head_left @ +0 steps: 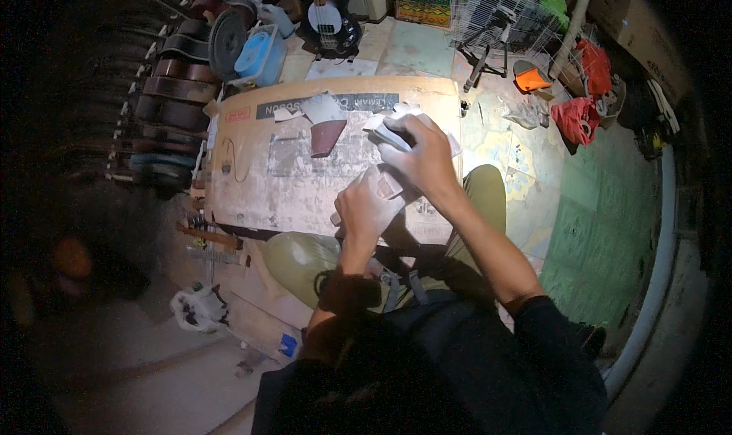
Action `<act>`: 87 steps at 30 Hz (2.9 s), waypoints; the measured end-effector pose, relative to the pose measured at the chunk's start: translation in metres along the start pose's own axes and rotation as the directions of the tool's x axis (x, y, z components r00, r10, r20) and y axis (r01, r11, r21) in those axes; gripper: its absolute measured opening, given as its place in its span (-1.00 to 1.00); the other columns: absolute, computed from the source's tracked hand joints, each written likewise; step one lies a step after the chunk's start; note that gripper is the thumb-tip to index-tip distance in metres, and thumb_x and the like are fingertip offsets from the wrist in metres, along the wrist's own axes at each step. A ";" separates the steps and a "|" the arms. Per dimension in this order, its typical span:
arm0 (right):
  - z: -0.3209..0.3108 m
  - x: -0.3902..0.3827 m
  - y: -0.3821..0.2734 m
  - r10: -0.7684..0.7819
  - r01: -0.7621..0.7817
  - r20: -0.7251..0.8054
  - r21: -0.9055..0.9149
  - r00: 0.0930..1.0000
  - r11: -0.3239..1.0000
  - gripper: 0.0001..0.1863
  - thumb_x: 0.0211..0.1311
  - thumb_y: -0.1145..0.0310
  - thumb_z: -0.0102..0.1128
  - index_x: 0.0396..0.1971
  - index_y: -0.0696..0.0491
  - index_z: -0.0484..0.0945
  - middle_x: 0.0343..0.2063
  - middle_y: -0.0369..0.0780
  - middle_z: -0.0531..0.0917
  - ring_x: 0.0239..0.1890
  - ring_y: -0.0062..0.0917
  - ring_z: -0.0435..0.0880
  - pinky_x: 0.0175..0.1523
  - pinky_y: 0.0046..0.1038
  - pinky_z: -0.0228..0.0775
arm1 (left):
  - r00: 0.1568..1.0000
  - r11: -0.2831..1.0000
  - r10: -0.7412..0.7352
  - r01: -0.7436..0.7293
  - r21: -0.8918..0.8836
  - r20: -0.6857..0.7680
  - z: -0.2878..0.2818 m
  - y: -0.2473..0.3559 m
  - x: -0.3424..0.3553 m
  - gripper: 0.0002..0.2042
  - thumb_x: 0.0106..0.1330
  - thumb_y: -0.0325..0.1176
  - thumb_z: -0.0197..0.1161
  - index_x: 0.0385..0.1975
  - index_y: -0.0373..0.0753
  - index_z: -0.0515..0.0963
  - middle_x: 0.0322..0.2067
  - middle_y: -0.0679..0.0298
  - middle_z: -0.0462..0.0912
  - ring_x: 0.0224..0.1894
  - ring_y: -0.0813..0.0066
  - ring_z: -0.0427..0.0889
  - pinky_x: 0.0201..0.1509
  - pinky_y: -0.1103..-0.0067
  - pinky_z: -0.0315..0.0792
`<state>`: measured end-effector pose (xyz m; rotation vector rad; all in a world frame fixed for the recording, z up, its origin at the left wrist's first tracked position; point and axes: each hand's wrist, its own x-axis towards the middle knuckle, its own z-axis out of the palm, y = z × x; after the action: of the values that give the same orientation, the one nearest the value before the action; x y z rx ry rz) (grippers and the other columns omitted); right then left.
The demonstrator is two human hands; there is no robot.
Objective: The person sands the surfaces and edges of a wooden electric guitar body using a sanding block and sandpaper by hand.
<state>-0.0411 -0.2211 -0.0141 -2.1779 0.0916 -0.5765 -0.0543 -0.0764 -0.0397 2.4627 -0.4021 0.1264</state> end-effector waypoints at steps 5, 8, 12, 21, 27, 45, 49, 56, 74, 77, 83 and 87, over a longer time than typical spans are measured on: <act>-0.007 -0.065 -0.006 -0.192 0.192 0.007 -0.017 0.981 0.981 -0.65 -0.10 0.23 0.48 -0.25 -0.02 0.68 -0.37 -0.17 0.59 -0.24 -0.26 0.61 -0.14 -0.30 0.48 | 0.989 0.979 -0.111 0.091 -0.184 -0.100 0.016 -0.022 -0.004 -0.68 0.02 -0.14 0.42 -0.31 -0.21 0.60 -0.43 0.04 0.68 -0.33 -0.06 0.67 -0.23 0.25 0.53; 0.013 0.007 0.014 0.029 -0.029 0.031 0.012 0.999 1.000 -0.63 -0.10 0.22 0.47 -0.22 -0.02 0.67 -0.46 -0.18 0.55 -0.25 -0.26 0.61 -0.12 -0.28 0.48 | 0.996 0.999 -0.028 0.025 0.042 0.085 0.000 -0.011 0.011 -0.73 0.15 -0.20 0.32 -0.21 -0.19 0.64 -0.42 0.04 0.69 -0.30 -0.06 0.68 -0.22 0.26 0.54; -0.023 -0.037 -0.024 -0.108 0.102 0.128 0.049 0.986 0.994 -0.64 -0.03 0.19 0.45 -0.22 0.01 0.66 -0.41 -0.13 0.60 -0.24 -0.17 0.59 -0.10 -0.24 0.46 | 0.985 0.985 -0.171 0.170 -0.037 -0.013 0.012 -0.040 0.003 -0.61 -0.04 -0.11 0.47 -0.22 -0.13 0.66 -0.43 0.05 0.69 -0.36 -0.06 0.67 -0.27 0.25 0.54; -0.029 -0.006 -0.006 0.042 -0.044 0.018 0.136 0.999 0.990 -0.61 -0.03 0.22 0.41 -0.16 0.06 0.66 -0.27 -0.05 0.65 -0.19 -0.14 0.63 -0.08 -0.23 0.48 | 0.999 0.999 -0.033 0.032 -0.039 -0.031 0.003 -0.024 -0.006 -0.45 -0.25 -0.17 0.60 -0.16 -0.18 0.66 -0.44 0.02 0.70 -0.36 0.03 0.71 -0.26 0.27 0.55; 0.007 -0.004 0.041 0.107 -0.105 -0.045 0.056 0.993 0.993 -0.69 -0.11 0.27 0.47 -0.30 0.03 0.68 -0.36 -0.10 0.62 -0.23 -0.19 0.60 -0.03 -0.26 0.45 | 0.996 0.997 0.026 -0.032 -0.077 -0.083 0.018 -0.010 -0.003 -0.50 -0.20 -0.27 0.56 -0.13 -0.16 0.66 -0.40 0.05 0.72 -0.34 0.03 0.71 -0.24 0.30 0.55; -0.034 -0.039 -0.027 -0.135 0.140 -0.046 0.132 0.990 0.981 -0.64 -0.09 0.21 0.44 -0.21 -0.05 0.65 -0.36 -0.10 0.59 -0.21 -0.17 0.59 -0.11 -0.21 0.46 | 0.994 0.999 -0.041 0.044 0.026 -0.101 0.018 -0.068 -0.007 -0.57 -0.15 -0.12 0.58 -0.35 -0.26 0.64 -0.46 0.01 0.69 -0.36 0.01 0.69 -0.26 0.26 0.52; 0.016 -0.015 0.037 0.019 -0.023 -0.035 -0.107 0.999 0.994 -0.59 -0.16 0.19 0.51 -0.22 -0.03 0.68 -0.36 -0.15 0.58 -0.22 -0.25 0.59 -0.10 -0.29 0.46 | 0.994 0.993 0.051 -0.061 -0.100 -0.098 0.014 -0.009 -0.009 -0.59 -0.17 -0.14 0.57 -0.35 -0.23 0.63 -0.50 0.00 0.66 -0.40 -0.07 0.65 -0.32 0.21 0.49; -0.027 -0.052 -0.019 -0.210 0.207 0.041 0.073 0.977 0.976 -0.63 -0.10 0.21 0.47 -0.24 -0.02 0.67 -0.35 -0.13 0.60 -0.24 -0.20 0.59 -0.10 -0.26 0.45 | 0.992 0.999 -0.043 0.039 -0.032 -0.120 0.015 -0.052 -0.010 -0.75 -0.10 -0.31 0.42 -0.37 -0.15 0.63 -0.55 0.07 0.62 -0.45 -0.05 0.63 -0.35 0.24 0.50; -0.067 -0.031 0.103 0.201 -0.217 -0.229 -0.044 0.952 0.975 -0.69 0.11 0.36 0.34 -0.10 0.00 0.64 -0.26 -0.10 0.59 -0.14 -0.24 0.54 -0.02 -0.22 0.41 | 0.987 1.000 -0.022 0.025 0.016 -0.159 0.013 -0.008 -0.011 -0.44 -0.23 -0.02 0.67 -0.31 -0.30 0.67 -0.44 0.01 0.72 -0.42 0.08 0.72 -0.29 0.32 0.55; -0.054 -0.058 0.028 -0.033 0.028 -0.129 -0.039 0.991 0.999 -0.71 -0.02 0.32 0.42 -0.22 -0.09 0.69 -0.31 -0.17 0.62 -0.19 -0.26 0.59 -0.06 -0.25 0.46 | 0.978 0.999 0.004 -0.012 -0.037 -0.209 0.009 -0.013 -0.014 -0.46 -0.22 0.02 0.65 -0.32 -0.25 0.68 -0.48 0.05 0.71 -0.43 0.04 0.70 -0.31 0.30 0.55; -0.107 0.001 0.167 0.307 -0.402 -0.261 -0.553 0.915 0.730 -0.71 0.08 0.41 0.23 -0.13 -0.08 0.63 -0.50 -0.13 0.60 -0.27 -0.23 0.61 -0.15 -0.17 0.41 | 0.985 0.999 0.008 0.002 0.054 -0.175 0.025 -0.020 -0.010 -0.46 -0.21 -0.04 0.67 -0.34 -0.33 0.66 -0.49 0.09 0.72 -0.48 0.17 0.68 -0.30 0.35 0.55; -0.154 0.017 0.116 0.081 -0.229 -0.570 -0.193 0.818 0.954 -0.63 0.08 0.29 0.39 -0.08 0.01 0.60 -0.18 -0.04 0.63 -0.16 -0.20 0.65 -0.04 -0.26 0.48 | 0.965 0.994 0.095 -0.105 -0.026 -0.245 0.014 -0.012 -0.004 -0.43 -0.19 -0.03 0.65 -0.19 -0.24 0.68 -0.34 0.04 0.75 -0.26 0.06 0.74 -0.15 0.33 0.57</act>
<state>-0.0772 -0.4113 -0.0157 -2.1443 0.6898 -1.1451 -0.0541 -0.0744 -0.0582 2.3520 -0.4165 0.4546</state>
